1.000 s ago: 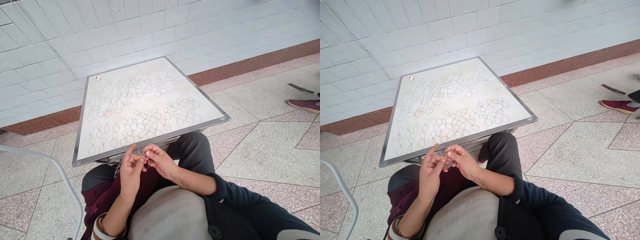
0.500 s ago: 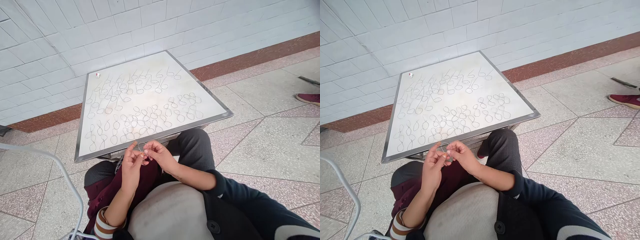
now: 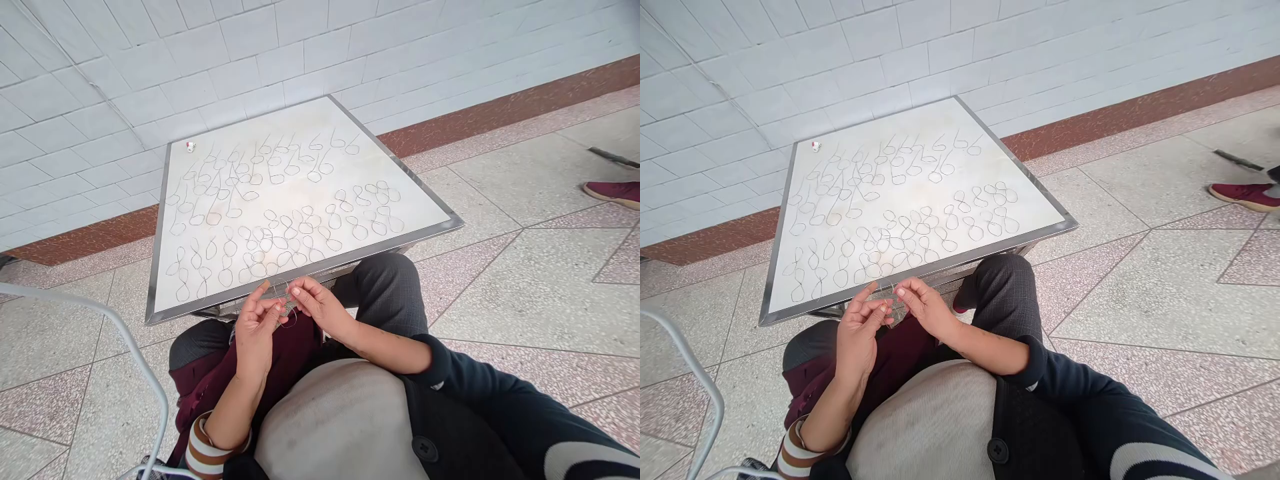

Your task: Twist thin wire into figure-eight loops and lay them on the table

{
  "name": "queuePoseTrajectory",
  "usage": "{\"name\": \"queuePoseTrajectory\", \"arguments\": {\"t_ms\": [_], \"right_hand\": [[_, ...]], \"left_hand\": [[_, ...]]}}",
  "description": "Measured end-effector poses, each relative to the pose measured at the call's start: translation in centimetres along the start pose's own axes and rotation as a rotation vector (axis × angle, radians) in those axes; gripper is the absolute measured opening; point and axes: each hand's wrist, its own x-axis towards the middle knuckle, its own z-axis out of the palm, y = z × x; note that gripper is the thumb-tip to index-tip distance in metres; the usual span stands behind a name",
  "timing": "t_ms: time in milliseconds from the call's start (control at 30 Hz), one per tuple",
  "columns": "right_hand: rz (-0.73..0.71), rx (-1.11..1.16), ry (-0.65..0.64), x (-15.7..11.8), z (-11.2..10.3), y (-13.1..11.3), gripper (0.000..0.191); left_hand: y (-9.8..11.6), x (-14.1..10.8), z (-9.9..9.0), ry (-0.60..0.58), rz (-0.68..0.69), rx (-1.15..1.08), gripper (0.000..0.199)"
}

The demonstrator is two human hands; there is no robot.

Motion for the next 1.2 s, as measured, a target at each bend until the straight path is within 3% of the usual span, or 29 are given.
{"name": "queuePoseTrajectory", "arguments": {"t_ms": [233, 467, 733, 933, 1200], "right_hand": [[0.027, -0.048, -0.105, -1.0, 0.3, 0.1, 0.027], [-0.017, -0.073, -0.038, -0.5, 0.5, 0.9, 0.02], [0.001, -0.087, -0.023, 0.2, 0.0, 1.1, 0.02], [-0.027, -0.125, -0.026, 0.2, -0.1, 0.9, 0.019], [-0.036, -0.153, -0.067, -0.2, 0.1, 1.0, 0.025]], "left_hand": [[0.0, 0.1, -0.4, 0.079, 0.045, -0.072, 0.05], [0.0, 0.2, -0.5, 0.085, 0.067, -0.027, 0.045], [0.3, 0.1, -0.5, 0.027, 0.004, 0.026, 0.048], [0.6, 0.2, -0.3, 0.035, -0.041, 0.023, 0.054], [0.2, 0.4, -0.1, 0.11, 0.015, -0.078, 0.051]]}}
